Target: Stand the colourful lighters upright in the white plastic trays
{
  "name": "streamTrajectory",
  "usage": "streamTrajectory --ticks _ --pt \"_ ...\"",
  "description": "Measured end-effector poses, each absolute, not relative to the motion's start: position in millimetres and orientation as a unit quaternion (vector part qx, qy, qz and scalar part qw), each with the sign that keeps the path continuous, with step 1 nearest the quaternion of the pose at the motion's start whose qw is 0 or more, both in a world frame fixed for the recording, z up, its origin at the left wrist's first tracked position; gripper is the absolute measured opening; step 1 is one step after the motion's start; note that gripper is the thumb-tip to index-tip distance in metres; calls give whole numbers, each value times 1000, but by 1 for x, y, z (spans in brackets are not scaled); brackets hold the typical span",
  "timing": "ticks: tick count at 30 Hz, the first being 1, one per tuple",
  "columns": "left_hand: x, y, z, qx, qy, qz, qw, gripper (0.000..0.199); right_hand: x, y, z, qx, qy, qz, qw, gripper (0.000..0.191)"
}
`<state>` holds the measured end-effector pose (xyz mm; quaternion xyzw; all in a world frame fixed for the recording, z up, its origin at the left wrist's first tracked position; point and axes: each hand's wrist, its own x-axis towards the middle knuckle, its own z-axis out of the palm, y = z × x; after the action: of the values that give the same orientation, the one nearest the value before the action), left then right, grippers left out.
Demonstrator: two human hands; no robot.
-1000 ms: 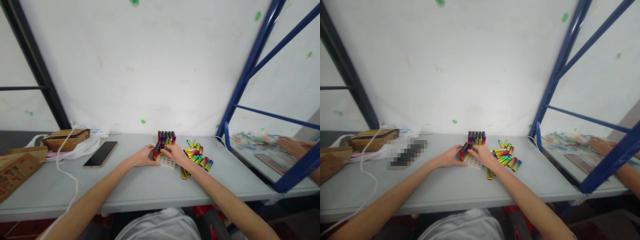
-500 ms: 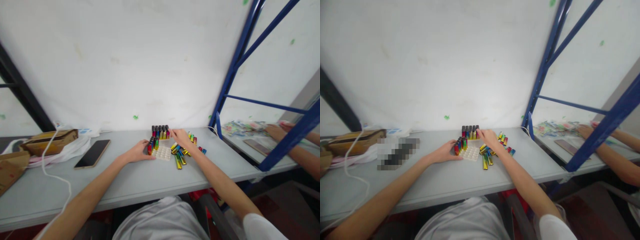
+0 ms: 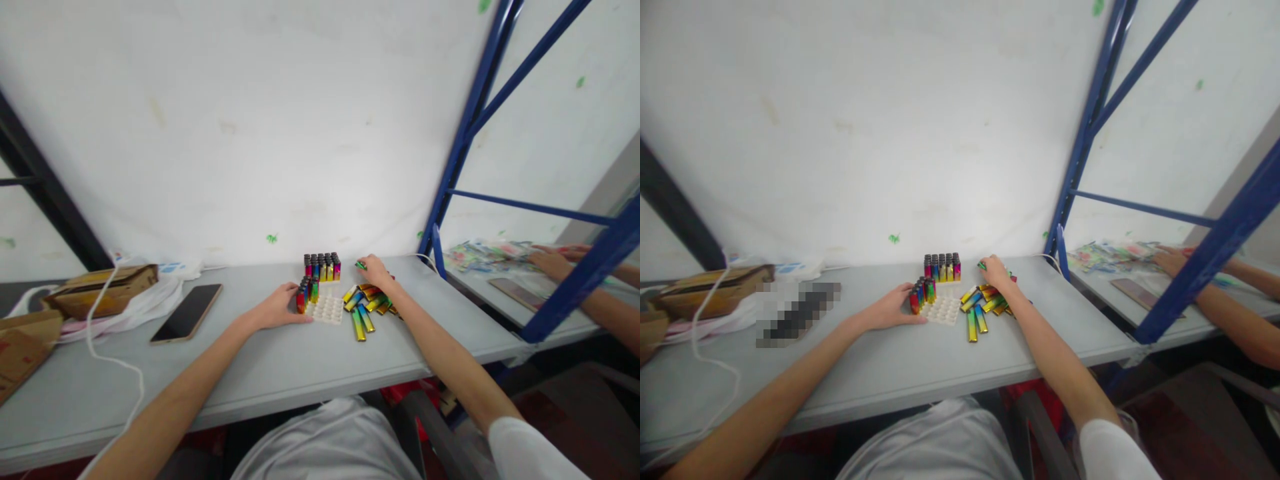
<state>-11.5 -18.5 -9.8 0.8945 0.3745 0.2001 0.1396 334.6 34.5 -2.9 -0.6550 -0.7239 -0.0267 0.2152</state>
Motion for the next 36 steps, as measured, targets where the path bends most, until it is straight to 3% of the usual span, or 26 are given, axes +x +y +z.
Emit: streamTrajectory --ticks 3,6,9,17,25,36 --pt "-11 -20 -9 893 375 204 144 77 325 28 4 -588 -742 63 316 21" --pt "-10 -21 -7 890 373 212 154 75 307 19 6 -491 -701 256 449 26" --pt "-9 -22 -7 890 369 216 157 74 283 7 5 -448 -667 361 473 35" --pt "-9 -21 -9 896 357 220 144 73 238 -25 6 -501 -689 190 487 55" --pt "-9 -22 -9 897 359 216 141 75 229 -35 3 -500 -698 180 479 36" --pt "-10 -23 -9 890 364 226 155 74 234 -39 7 -413 -782 106 454 38"
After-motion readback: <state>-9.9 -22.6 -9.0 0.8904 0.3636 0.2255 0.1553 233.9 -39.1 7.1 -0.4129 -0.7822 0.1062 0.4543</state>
